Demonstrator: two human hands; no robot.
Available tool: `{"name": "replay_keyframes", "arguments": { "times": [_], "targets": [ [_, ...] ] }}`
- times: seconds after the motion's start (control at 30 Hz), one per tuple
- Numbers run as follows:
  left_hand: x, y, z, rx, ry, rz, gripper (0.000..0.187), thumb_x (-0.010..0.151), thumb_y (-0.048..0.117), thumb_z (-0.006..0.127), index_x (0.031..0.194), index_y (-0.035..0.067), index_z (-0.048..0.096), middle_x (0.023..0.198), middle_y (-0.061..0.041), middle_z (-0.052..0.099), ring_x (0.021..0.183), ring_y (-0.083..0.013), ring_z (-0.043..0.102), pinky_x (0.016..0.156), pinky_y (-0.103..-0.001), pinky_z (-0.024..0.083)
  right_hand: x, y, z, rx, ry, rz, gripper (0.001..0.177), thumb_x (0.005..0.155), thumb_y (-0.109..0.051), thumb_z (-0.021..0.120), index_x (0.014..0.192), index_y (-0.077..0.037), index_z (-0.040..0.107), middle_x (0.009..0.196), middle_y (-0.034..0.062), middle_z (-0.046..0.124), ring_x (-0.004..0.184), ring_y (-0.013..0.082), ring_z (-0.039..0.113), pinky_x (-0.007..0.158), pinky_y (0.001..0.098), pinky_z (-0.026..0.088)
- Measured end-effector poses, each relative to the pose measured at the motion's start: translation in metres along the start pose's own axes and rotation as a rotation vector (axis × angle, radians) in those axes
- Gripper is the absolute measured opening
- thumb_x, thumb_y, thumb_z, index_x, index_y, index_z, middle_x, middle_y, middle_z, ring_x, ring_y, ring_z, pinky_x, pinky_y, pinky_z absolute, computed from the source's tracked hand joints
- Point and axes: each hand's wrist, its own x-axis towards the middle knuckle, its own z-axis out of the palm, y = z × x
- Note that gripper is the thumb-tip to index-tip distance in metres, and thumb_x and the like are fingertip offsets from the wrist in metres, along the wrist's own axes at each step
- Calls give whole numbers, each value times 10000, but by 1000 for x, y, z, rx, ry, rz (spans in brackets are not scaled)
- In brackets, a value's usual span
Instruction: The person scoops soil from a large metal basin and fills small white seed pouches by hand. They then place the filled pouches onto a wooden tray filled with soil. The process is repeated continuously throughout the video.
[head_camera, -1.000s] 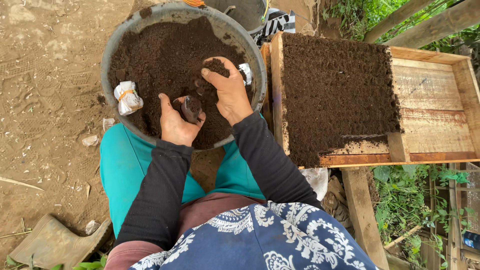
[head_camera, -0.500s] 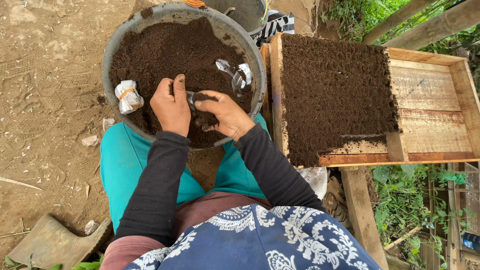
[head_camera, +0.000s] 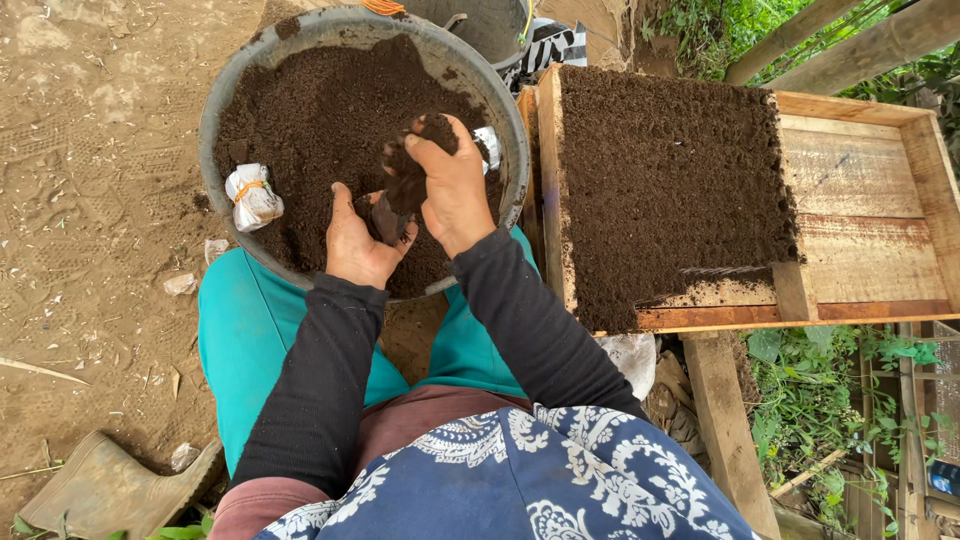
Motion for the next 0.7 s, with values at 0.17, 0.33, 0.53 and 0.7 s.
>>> {"name": "replay_keyframes", "arguments": {
  "times": [0.17,0.33,0.53,0.7],
  "targets": [
    [-1,-1,4,-60,-18,26,487,902,450,525,1206,84,418,1166,-163,477,1075,-331,514,954,-493,482,-18,0,3,-219,-124,-55,196,810,-8,612,999,-28,563,922,161,604,899,257,597,740,440,544],
    [-4,-2,10,-31,-30,149,476,893,440,517,1169,54,474,1027,-163,514,963,-321,574,859,-492,554,-40,-19,-1,-566,-147,-156,198,840,-99,618,1013,-52,536,898,127,565,865,230,566,777,381,504],
    [-7,-7,9,163,-42,182,540,929,434,454,1268,17,404,968,-146,526,771,-234,557,742,-382,602,-24,2,-49,-868,-277,-65,265,681,-160,750,902,-88,623,767,65,590,762,185,584,630,353,484],
    [13,-8,2,597,28,465,407,934,338,395,717,51,586,498,-85,463,389,-152,514,354,-225,480,-33,-64,-117,-1047,-55,-356,295,655,-128,763,892,-79,593,718,95,573,736,207,569,666,358,458]
  ]
}}
